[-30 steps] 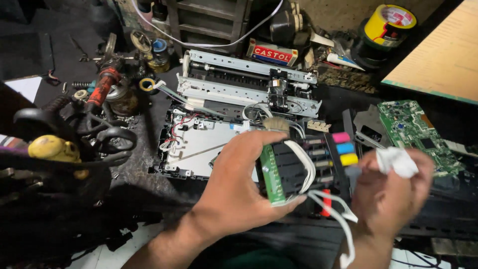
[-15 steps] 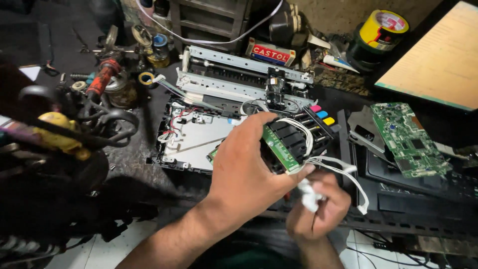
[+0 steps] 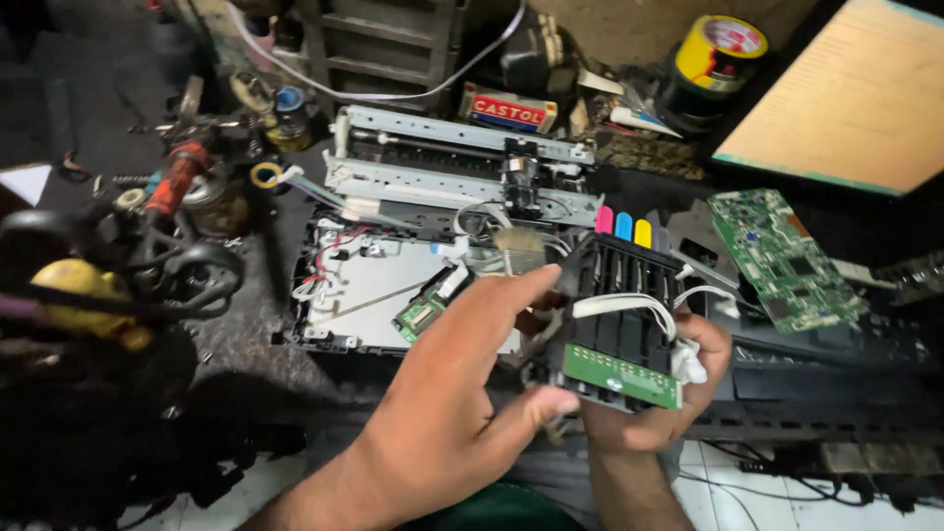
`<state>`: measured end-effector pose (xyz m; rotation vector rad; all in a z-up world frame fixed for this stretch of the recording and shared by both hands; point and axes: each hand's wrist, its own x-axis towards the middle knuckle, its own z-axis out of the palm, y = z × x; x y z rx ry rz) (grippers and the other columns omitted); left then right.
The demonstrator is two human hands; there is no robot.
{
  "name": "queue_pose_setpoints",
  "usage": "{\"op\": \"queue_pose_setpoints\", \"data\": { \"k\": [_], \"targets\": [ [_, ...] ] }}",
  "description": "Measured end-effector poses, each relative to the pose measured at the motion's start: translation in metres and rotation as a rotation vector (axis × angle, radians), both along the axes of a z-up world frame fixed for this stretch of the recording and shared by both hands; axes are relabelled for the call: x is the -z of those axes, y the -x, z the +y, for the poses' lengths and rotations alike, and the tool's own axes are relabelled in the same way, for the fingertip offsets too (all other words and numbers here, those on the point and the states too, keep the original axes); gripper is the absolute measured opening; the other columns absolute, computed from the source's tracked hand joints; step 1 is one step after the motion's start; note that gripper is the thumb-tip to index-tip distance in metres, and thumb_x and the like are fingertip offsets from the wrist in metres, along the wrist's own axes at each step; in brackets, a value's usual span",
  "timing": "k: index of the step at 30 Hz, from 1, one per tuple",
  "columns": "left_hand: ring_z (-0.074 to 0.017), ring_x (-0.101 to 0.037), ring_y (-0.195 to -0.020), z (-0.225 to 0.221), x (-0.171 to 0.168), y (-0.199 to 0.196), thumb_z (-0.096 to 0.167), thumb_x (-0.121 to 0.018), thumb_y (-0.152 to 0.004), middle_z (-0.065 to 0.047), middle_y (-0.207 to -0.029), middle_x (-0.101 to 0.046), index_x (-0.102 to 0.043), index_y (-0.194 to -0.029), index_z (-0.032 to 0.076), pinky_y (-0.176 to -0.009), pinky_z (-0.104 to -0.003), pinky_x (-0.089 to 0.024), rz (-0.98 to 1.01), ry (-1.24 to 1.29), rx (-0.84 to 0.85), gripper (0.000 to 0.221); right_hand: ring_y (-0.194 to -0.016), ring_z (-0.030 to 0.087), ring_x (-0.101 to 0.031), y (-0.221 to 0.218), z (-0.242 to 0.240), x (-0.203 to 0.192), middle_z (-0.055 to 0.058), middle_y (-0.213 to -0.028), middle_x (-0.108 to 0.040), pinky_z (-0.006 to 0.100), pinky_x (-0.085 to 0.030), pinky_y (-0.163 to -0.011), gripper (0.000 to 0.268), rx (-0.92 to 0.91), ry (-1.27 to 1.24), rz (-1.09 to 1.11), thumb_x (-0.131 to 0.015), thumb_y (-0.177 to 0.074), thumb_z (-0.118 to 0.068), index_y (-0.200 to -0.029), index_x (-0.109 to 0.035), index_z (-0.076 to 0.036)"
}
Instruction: Cleaning and inspecting the ink cartridge carriage of a disassembled printer using a brush, cloth, and screwdriver
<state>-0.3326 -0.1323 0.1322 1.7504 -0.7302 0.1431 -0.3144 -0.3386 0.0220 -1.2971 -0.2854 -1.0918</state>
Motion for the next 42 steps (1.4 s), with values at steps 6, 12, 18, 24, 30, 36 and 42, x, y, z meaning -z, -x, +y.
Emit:
{"op": "queue_pose_setpoints", "data": {
  "k": [6,12,18,24,30,36,42],
  "targets": [
    [-0.024,-0.072,-0.112,-0.003,0.004,-0.007,0.053,-0.082,-0.071,-0.011,-0.126,-0.072,-0.04,-0.151,0.004,-0.098,-0.039,-0.058,-0.198,-0.018,-0.058,0.103,-0.084,0.016,-0.055,0.018,0.005,-0.031,0.005,-0.099,-0.054,0.032,-0.047,-0.077,0.043,0.119,0.076,0.162,-0.062,-0.083,-0.033,-0.116,-0.048,-0.01],
    [-0.0216,-0.061,-0.099,-0.001,-0.016,-0.001,0.06,-0.076,-0.077,-0.007,-0.111,-0.059,-0.055,-0.143,0.006,-0.097,-0.034,-0.047,-0.356,-0.032,0.003,0.088,-0.078,0.014,-0.054,0.026,0.005,-0.046,0.003,-0.092,-0.055,0.03,-0.044,-0.069,0.039,-0.103,-0.019,0.214,-0.067,-0.082,-0.032,-0.11,-0.048,-0.012],
    [-0.0388,-0.031,-0.159,-0.006,-0.027,-0.017,0.065,-0.061,-0.079,-0.026,-0.162,-0.032,-0.039,-0.134,0.014,-0.128,-0.052,-0.028,-0.082,0.097,0.21,0.078,-0.071,0.011,-0.053,0.028,0.002,-0.054,0.001,-0.086,-0.055,0.028,-0.04,-0.061,0.037,-0.315,-0.119,0.252,-0.072,-0.082,-0.031,-0.105,-0.048,-0.014],
    [-0.0334,-0.052,-0.135,-0.02,0.012,-0.027,0.04,-0.091,-0.079,-0.02,-0.149,-0.04,-0.014,-0.161,0.009,-0.108,-0.05,-0.054,0.457,0.692,0.415,0.116,-0.081,0.013,-0.057,0.008,0.001,-0.051,0.003,-0.094,-0.058,0.026,-0.044,-0.069,0.018,-0.569,-0.281,0.3,-0.065,-0.098,-0.025,-0.104,-0.053,-0.012],
    [-0.0274,-0.032,-0.152,-0.015,0.035,-0.031,0.065,-0.081,-0.077,-0.017,-0.16,-0.038,-0.031,-0.155,0.002,-0.125,-0.04,-0.021,0.469,0.577,0.15,0.112,-0.062,0.023,-0.059,-0.001,-0.006,-0.028,0.017,-0.08,-0.058,0.027,-0.046,-0.038,0.018,-0.851,-0.572,0.404,-0.062,-0.097,-0.009,-0.113,-0.055,-0.007],
    [-0.0265,-0.024,-0.157,-0.01,0.033,-0.032,0.039,-0.078,-0.073,-0.016,-0.164,-0.035,-0.033,-0.154,0.005,-0.125,-0.039,-0.015,0.479,0.494,0.076,0.099,-0.075,0.033,-0.072,0.001,-0.015,-0.015,0.031,-0.096,-0.069,0.039,-0.064,-0.058,0.032,-0.923,-0.53,0.312,-0.049,-0.109,-0.014,-0.129,-0.052,0.011],
    [-0.0224,-0.05,-0.134,-0.008,0.038,-0.036,0.018,-0.073,-0.07,-0.012,-0.149,-0.048,-0.036,-0.155,0.004,-0.111,-0.034,-0.041,0.522,0.603,0.031,0.094,-0.11,0.033,-0.063,-0.005,-0.019,-0.047,0.021,-0.126,-0.066,0.039,-0.061,-0.081,0.04,-0.778,-0.325,0.415,-0.072,-0.097,-0.021,-0.125,-0.064,0.007]
  ]
}}
